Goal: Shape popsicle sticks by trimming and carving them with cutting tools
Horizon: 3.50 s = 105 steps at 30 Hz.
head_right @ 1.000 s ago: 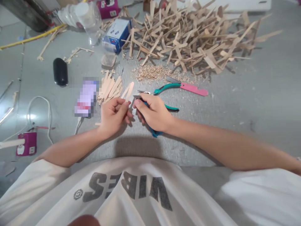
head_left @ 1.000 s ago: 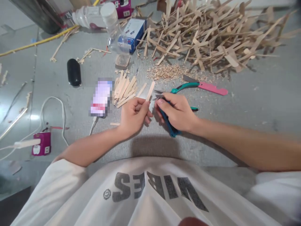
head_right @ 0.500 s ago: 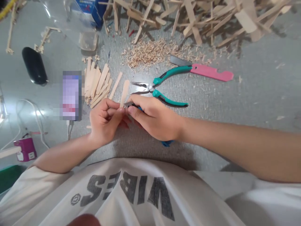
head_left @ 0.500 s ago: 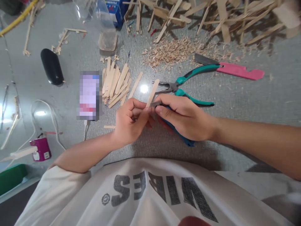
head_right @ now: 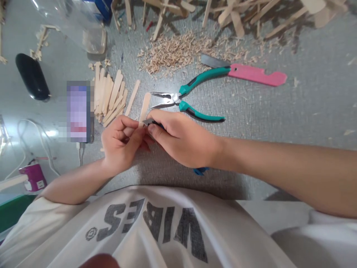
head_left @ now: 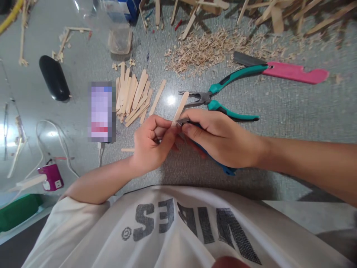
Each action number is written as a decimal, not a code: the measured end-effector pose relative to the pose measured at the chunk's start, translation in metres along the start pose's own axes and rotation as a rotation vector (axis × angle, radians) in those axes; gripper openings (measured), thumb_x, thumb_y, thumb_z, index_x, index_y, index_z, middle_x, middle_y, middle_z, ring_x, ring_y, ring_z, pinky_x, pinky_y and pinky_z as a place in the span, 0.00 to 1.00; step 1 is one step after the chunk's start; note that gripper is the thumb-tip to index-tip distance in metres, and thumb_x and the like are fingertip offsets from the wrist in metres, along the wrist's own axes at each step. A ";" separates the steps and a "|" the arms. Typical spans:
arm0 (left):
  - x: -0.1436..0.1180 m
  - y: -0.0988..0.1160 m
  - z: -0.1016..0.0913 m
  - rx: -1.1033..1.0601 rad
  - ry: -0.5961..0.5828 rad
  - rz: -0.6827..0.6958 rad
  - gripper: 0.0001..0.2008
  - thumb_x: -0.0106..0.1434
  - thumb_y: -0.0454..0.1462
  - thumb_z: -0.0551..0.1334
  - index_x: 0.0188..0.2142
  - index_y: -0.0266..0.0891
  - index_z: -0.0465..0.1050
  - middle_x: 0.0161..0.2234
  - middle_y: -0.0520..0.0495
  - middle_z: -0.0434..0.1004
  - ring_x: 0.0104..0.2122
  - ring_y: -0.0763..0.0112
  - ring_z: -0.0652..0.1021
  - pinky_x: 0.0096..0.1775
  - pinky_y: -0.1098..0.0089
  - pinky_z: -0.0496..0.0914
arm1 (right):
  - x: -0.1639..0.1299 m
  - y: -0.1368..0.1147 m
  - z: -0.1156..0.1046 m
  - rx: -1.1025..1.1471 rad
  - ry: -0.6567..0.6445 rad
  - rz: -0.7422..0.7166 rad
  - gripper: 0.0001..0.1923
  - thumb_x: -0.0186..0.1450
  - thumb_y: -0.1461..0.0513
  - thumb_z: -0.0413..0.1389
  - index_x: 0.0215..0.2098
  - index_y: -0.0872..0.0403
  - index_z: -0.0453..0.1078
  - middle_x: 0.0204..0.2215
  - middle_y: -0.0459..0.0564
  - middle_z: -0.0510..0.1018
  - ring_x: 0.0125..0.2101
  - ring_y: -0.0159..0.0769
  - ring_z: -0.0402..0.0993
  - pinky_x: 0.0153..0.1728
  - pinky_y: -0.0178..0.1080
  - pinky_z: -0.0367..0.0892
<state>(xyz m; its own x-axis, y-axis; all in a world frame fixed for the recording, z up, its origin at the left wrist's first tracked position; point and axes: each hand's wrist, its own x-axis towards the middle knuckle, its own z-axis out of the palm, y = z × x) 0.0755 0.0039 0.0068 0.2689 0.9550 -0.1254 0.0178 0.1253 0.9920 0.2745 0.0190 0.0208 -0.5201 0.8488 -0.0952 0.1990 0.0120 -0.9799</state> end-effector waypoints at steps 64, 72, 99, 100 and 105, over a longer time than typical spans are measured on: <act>0.005 0.010 -0.005 -0.079 -0.061 -0.224 0.26 0.60 0.56 0.79 0.34 0.43 0.69 0.27 0.49 0.87 0.24 0.62 0.87 0.24 0.69 0.82 | 0.004 -0.003 -0.005 -0.002 -0.005 0.111 0.14 0.74 0.68 0.55 0.30 0.52 0.64 0.25 0.45 0.73 0.29 0.33 0.68 0.31 0.39 0.57; 0.007 0.012 -0.003 -0.087 -0.037 -0.261 0.29 0.58 0.58 0.79 0.35 0.43 0.67 0.28 0.51 0.89 0.25 0.62 0.88 0.23 0.70 0.82 | 0.001 0.004 -0.005 0.133 -0.049 0.091 0.12 0.77 0.66 0.53 0.34 0.51 0.66 0.19 0.40 0.70 0.19 0.30 0.64 0.24 0.38 0.56; 0.004 0.003 0.001 -0.065 0.016 -0.096 0.22 0.65 0.52 0.77 0.36 0.41 0.70 0.26 0.54 0.87 0.21 0.73 0.84 0.23 0.76 0.80 | 0.003 -0.008 -0.002 0.077 0.014 0.244 0.16 0.73 0.69 0.52 0.27 0.53 0.66 0.16 0.39 0.68 0.14 0.24 0.64 0.18 0.32 0.57; 0.004 0.004 0.001 -0.057 0.019 -0.108 0.23 0.65 0.53 0.77 0.36 0.41 0.70 0.26 0.54 0.87 0.21 0.72 0.84 0.23 0.76 0.80 | 0.003 -0.008 -0.003 0.076 0.017 0.241 0.16 0.73 0.69 0.52 0.27 0.53 0.66 0.16 0.39 0.68 0.14 0.24 0.65 0.17 0.32 0.57; 0.003 0.006 0.002 -0.065 0.027 -0.125 0.23 0.64 0.53 0.77 0.36 0.41 0.70 0.26 0.54 0.86 0.21 0.72 0.85 0.23 0.75 0.80 | 0.003 -0.008 -0.003 0.076 0.022 0.231 0.18 0.73 0.70 0.52 0.25 0.53 0.63 0.16 0.39 0.68 0.14 0.24 0.65 0.18 0.32 0.58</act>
<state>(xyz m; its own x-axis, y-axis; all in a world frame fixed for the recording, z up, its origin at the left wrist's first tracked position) 0.0789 0.0071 0.0122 0.2429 0.9375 -0.2491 -0.0128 0.2599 0.9656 0.2736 0.0234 0.0287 -0.4492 0.8358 -0.3158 0.2470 -0.2235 -0.9429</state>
